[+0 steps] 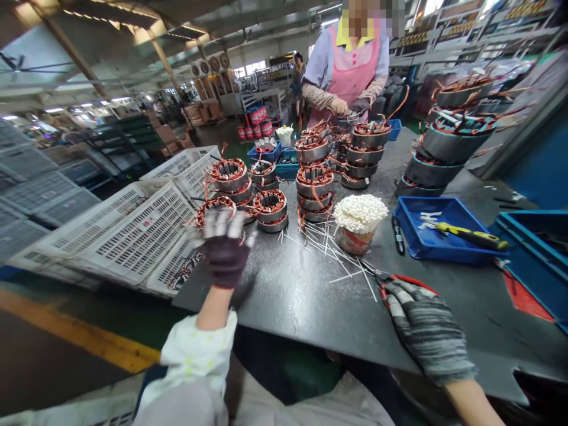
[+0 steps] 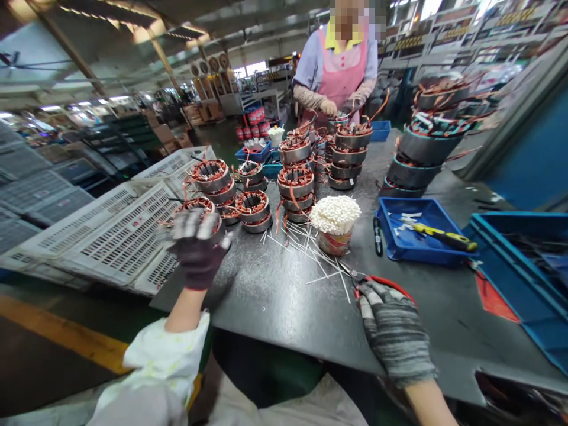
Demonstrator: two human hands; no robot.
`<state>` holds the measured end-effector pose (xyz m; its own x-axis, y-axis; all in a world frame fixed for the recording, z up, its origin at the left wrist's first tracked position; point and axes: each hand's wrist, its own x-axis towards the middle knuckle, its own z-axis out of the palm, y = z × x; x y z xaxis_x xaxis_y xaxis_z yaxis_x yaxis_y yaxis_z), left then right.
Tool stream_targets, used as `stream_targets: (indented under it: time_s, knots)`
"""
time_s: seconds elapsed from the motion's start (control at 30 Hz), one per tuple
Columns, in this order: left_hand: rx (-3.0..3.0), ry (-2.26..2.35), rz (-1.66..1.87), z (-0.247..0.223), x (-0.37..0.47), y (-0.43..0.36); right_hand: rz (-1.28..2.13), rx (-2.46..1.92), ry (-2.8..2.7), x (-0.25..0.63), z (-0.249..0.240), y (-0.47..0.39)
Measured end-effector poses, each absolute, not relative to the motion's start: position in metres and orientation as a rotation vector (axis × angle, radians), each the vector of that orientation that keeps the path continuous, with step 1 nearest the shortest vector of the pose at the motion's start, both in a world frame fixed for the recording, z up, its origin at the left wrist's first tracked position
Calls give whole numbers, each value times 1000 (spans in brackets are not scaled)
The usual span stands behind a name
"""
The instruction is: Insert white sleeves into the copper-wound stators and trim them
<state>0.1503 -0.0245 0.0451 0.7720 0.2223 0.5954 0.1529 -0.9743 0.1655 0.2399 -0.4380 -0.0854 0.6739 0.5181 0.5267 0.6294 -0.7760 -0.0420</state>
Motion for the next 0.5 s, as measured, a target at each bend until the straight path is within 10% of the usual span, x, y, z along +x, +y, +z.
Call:
stream_targets:
  time_s: [0.5]
  knots:
    - [2692, 569, 1105, 23, 183, 65, -568, -2707, -772, 238, -74, -424]
